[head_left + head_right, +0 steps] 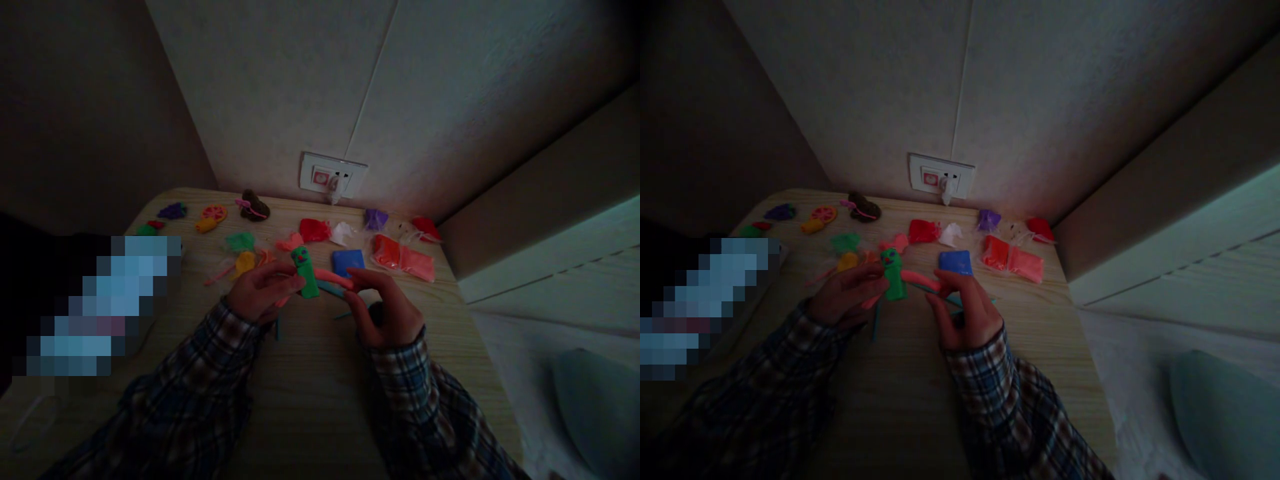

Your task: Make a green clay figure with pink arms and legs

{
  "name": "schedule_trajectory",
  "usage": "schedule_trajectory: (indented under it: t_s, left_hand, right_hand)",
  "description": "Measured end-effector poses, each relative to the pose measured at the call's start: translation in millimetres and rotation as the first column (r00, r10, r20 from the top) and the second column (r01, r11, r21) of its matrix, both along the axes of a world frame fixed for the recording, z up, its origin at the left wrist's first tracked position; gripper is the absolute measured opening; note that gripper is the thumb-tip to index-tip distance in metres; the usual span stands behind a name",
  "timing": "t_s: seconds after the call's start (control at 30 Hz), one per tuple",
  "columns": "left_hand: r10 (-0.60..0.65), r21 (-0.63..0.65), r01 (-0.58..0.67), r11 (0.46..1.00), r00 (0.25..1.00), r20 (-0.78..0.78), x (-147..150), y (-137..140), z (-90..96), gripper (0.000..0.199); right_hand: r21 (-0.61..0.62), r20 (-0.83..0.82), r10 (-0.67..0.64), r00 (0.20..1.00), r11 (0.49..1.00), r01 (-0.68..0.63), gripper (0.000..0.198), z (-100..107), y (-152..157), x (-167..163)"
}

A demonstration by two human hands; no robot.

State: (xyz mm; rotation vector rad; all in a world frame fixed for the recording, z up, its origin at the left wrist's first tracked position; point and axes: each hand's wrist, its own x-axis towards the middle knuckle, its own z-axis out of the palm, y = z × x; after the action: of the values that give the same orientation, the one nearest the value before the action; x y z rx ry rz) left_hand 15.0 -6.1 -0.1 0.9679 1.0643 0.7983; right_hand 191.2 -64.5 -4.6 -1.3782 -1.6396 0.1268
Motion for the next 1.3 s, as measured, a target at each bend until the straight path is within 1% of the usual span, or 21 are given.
schedule_trajectory:
  t_s: [0.07, 0.17, 0.23, 0.3, 0.37, 0.43, 0.5, 0.57, 0.67, 0.77, 0.9, 1.07, 1.13, 1.2, 1.3]
  left_hand:
    - [-0.001, -0.023, 0.003, 1.000, 0.998, 0.055, 0.8, -0.9, 0.9, 0.021]
    - [0.057, 0.008, -0.058, 0.998, 0.995, 0.085, 2.8, -3.4, 1.8, 0.019]
    - [0.090, 0.042, -0.093, 0.995, 0.994, 0.068, 3.5, -4.1, 2.2, 0.019]
    - [0.112, 0.109, -0.114, 0.988, 0.993, 0.027, 3.4, -3.8, 2.7, 0.018]
    - [0.119, 0.190, -0.116, 0.975, 0.993, -0.005, 3.1, -3.6, 3.2, 0.018]
    - [0.106, 0.246, -0.096, 0.964, 0.994, -0.028, 3.2, -4.8, 3.8, 0.019]
    - [0.085, 0.270, -0.067, 0.961, 0.995, -0.054, 4.1, -7.6, 4.4, 0.022]
    - [0.068, 0.279, -0.044, 0.959, 0.995, -0.078, 5.3, -10.6, 5.1, 0.022]
    - [0.035, 0.286, -0.001, 0.958, 0.993, -0.114, 5.7, -12.1, 5.9, 0.022]
    - [0.026, 0.282, 0.007, 0.959, 0.993, -0.113, 4.0, -9.3, 6.5, 0.021]
    - [0.033, 0.274, -0.015, 0.962, 0.998, -0.061, 1.0, -5.1, 6.1, 0.017]
    - [0.036, 0.266, 0.011, 0.964, 0.984, -0.172, -1.6, -4.0, 1.3, 0.011]
    - [0.046, 0.241, -0.002, 0.970, 0.983, -0.180, -1.4, -4.0, -0.4, 0.011]
    - [0.070, 0.214, -0.035, 0.976, 0.985, -0.157, -0.2, -4.3, -0.8, 0.013]
    - [0.074, 0.132, -0.066, 0.989, 0.995, -0.060, 2.1, -5.0, 0.0, 0.015]
  right_hand:
    - [-0.013, -0.005, -0.011, 1.000, 1.000, 0.011, 0.010, -0.4, -0.3, 0.2]
    - [-0.015, -0.034, -0.024, 0.999, 1.000, 0.023, 0.006, -2.0, -0.2, 0.7]
    - [-0.023, -0.053, -0.018, 0.998, 1.000, 0.017, 0.006, -3.3, 0.5, 1.0]
    - [-0.046, -0.079, 0.002, 0.997, 0.999, -0.006, 0.006, -4.9, 1.9, 1.3]
    - [-0.081, -0.134, 0.052, 0.990, 0.995, -0.063, 0.020, -7.1, 3.7, 1.3]
    - [-0.125, -0.219, 0.118, 0.969, 0.981, -0.148, 0.033, -9.9, 5.6, 1.1]
    - [-0.185, -0.310, 0.166, 0.936, 0.955, -0.230, 0.039, -13.0, 7.5, 0.8]
    - [-0.241, -0.385, 0.194, 0.902, 0.923, -0.301, 0.037, -15.6, 9.1, 0.6]
    - [-0.273, -0.429, 0.231, 0.873, 0.888, -0.369, 0.023, -18.6, 11.6, 1.3]
    - [-0.258, -0.448, 0.219, 0.867, 0.897, -0.359, 0.016, -20.3, 14.2, 3.4]
    - [-0.239, -0.466, 0.168, 0.869, 0.922, -0.306, 0.016, -19.9, 16.1, 5.6]
    - [-0.237, -0.448, 0.135, 0.884, 0.935, -0.263, 0.014, -16.0, 14.9, 3.4]
    - [-0.235, -0.446, 0.124, 0.886, 0.939, -0.250, 0.012, -14.8, 14.3, 2.1]
    - [-0.231, -0.446, 0.115, 0.888, 0.943, -0.238, 0.011, -14.2, 14.1, 1.4]
    - [-0.228, -0.452, 0.106, 0.886, 0.946, -0.230, 0.011, -13.8, 14.3, 1.8]
